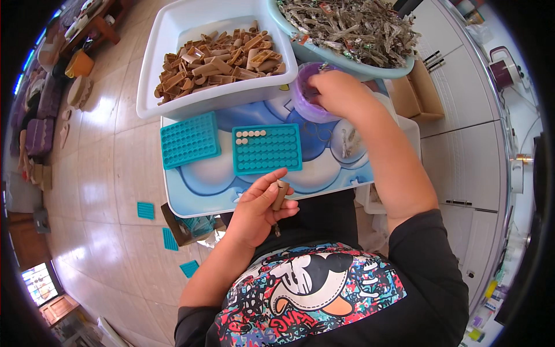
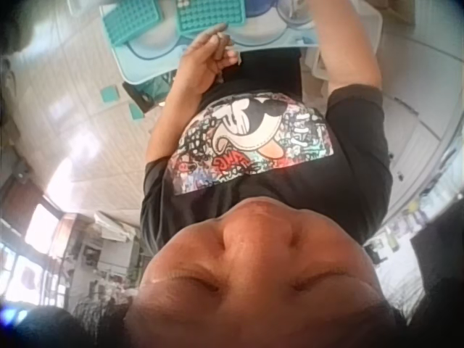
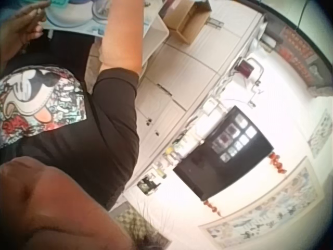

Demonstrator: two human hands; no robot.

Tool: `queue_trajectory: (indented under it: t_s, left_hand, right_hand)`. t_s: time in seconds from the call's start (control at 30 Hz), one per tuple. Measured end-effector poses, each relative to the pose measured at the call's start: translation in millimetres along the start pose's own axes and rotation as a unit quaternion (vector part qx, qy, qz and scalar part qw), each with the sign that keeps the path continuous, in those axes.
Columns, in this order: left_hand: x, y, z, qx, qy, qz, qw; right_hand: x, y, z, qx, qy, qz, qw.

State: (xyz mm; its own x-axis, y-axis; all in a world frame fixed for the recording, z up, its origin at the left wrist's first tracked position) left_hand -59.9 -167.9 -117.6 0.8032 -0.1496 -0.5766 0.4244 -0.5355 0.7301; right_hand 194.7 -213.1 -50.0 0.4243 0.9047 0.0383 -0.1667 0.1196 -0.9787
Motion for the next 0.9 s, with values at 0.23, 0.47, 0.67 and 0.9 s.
queue_trajectory:
  t_s: [0.23,0.47,0.67,0.9]
  left_hand:
    - [0,2,6,-0.003,-0.012,0.022,1.000]
    - [1,5,6,0.005,0.000,0.020,1.000]
    - [0,-2,5,0.003,0.004,-0.007,1.000]
    - [3,-4,3,-0.068,-0.016,0.013,0.997]
  right_hand:
    - [7,7,-5,-0.027,0.037,0.089,0.995]
    - [16,18,-2,-0.046,0.065,0.164,0.983]
    - [0,-6,3,0.056,0.030,-0.006,0.998]
    - [-41,-23,9,0.215,0.077,-0.179,0.957]
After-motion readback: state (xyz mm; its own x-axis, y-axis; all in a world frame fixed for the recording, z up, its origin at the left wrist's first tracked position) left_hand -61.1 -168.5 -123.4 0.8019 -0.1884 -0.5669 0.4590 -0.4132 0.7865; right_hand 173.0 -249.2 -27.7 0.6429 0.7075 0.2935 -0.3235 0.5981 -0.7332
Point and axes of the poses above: each hand's wrist, its own x-axis towards the middle knuckle, its own y-axis out of the palm, z = x × y, the point moved 6 cm from there along x, towards the middle knuckle, and after that the axes turned 12 degrees about -y, right-handed, at the moved point
